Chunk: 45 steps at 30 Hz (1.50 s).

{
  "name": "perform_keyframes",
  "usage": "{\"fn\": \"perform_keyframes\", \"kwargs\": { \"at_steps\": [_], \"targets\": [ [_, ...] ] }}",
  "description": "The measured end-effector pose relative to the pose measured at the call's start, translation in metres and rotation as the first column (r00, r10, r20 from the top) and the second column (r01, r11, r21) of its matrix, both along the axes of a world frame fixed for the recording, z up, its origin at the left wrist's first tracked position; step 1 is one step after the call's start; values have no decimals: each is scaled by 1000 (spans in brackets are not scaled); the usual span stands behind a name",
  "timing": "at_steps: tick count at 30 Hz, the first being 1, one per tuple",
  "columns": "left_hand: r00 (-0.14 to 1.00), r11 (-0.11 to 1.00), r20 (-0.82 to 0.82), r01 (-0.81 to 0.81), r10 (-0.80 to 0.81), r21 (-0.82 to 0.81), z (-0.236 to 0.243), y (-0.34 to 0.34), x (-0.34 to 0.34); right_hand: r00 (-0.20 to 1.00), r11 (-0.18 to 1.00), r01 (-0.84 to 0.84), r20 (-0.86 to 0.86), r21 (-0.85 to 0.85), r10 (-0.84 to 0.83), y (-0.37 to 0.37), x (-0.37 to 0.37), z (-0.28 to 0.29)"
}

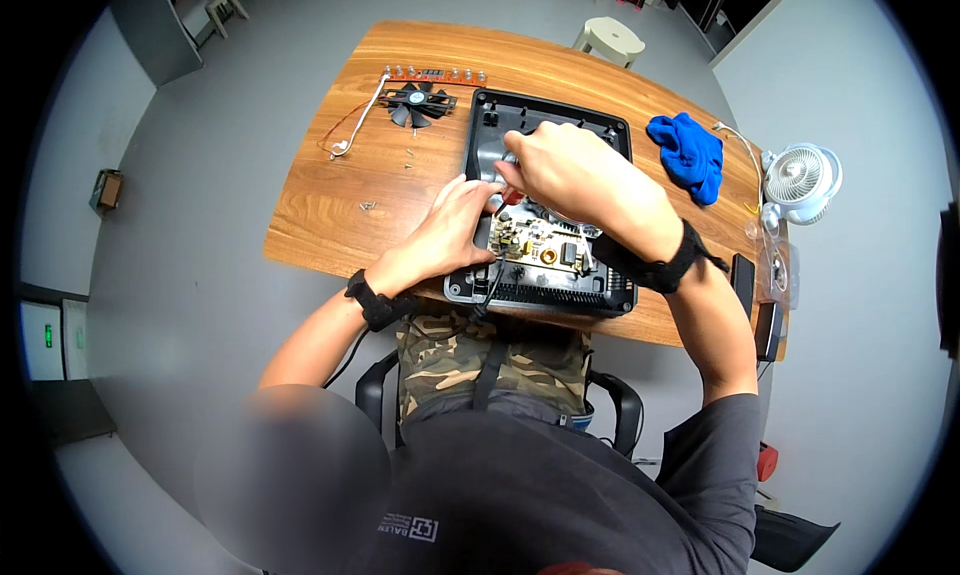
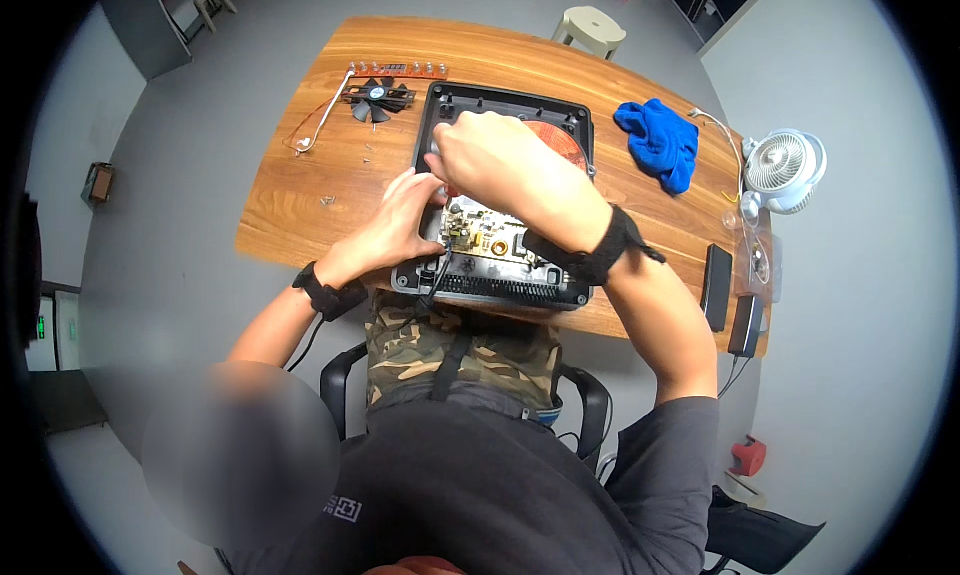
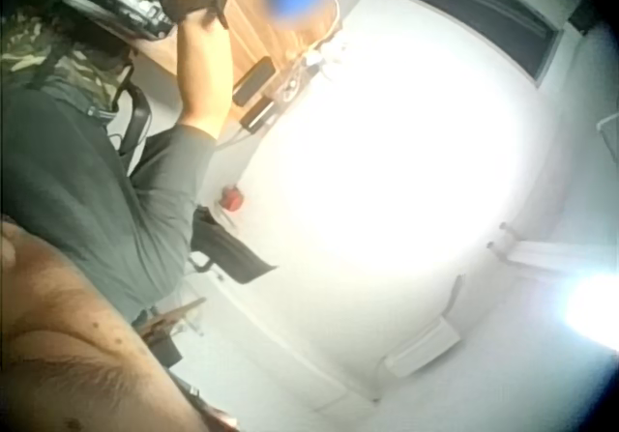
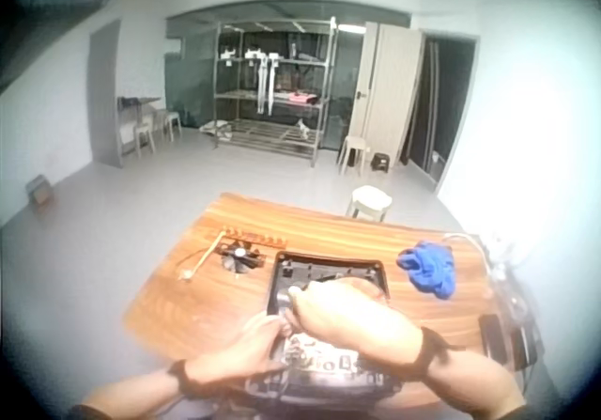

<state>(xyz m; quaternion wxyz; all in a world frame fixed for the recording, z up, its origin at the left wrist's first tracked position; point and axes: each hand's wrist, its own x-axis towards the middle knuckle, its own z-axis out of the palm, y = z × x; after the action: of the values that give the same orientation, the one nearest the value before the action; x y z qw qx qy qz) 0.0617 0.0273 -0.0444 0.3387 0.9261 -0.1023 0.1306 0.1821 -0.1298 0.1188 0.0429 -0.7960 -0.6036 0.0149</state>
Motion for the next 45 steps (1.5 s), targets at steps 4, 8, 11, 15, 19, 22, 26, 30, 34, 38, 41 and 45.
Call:
{"fn": "perform_keyframes", "kwargs": {
  "at_steps": [4, 8, 11, 15, 19, 22, 26, 30, 34, 38, 41, 45],
  "targets": [
    [1000, 1000, -31, -3, 4, 18, 5, -1, 0, 996, 997, 75, 39, 31, -76, 3, -6, -1],
    [998, 1000, 57, -18, 16, 21, 0, 0, -1, 999, 989, -24, 36, 144, 19, -5, -7, 4],
    [999, 1000, 36, -13, 14, -8, 0, -1, -2, 995, 998, -53, -80, 25, 55, -5, 3, 4],
    [1000, 1000, 13, -1, 1, 2, -1, -1, -2, 998, 998, 55, 14, 37, -56, 3, 1, -6],
    [1000, 1000, -30, -8, 9, 16, 2, 0, -2, 994, 991, 93, 52, 96, -99, 2, -8, -3],
    [1000, 1000, 7, -12, 12, 5, 1, -1, -2, 997, 969, -46, 69, 243, 30, -4, -4, -8],
    [1000, 1000, 15, -10, 10, -9, 2, -1, -3, 999, 987, -39, -9, 159, 41, -1, 7, -14],
    [1000, 1000, -16, -7, 7, -4, 3, 0, -3, 985, 974, 162, -30, -160, -169, 11, -3, 10],
    [1000, 1000, -13, -7, 8, 16, 4, -1, -1, 995, 995, 94, -18, 41, -93, -1, -4, 4],
    [998, 1000, 53, -24, 24, -2, -4, -1, -2, 989, 982, -107, -87, 154, 122, -7, 8, -3],
    [999, 1000, 39, -10, 10, 10, -4, 0, 0, 995, 999, 41, -88, 16, -39, -1, 6, -3],
    [1000, 1000, 5, -12, 12, 24, 4, -1, -2, 994, 995, 93, 51, 19, -94, -2, 2, -4]
  ]
}}
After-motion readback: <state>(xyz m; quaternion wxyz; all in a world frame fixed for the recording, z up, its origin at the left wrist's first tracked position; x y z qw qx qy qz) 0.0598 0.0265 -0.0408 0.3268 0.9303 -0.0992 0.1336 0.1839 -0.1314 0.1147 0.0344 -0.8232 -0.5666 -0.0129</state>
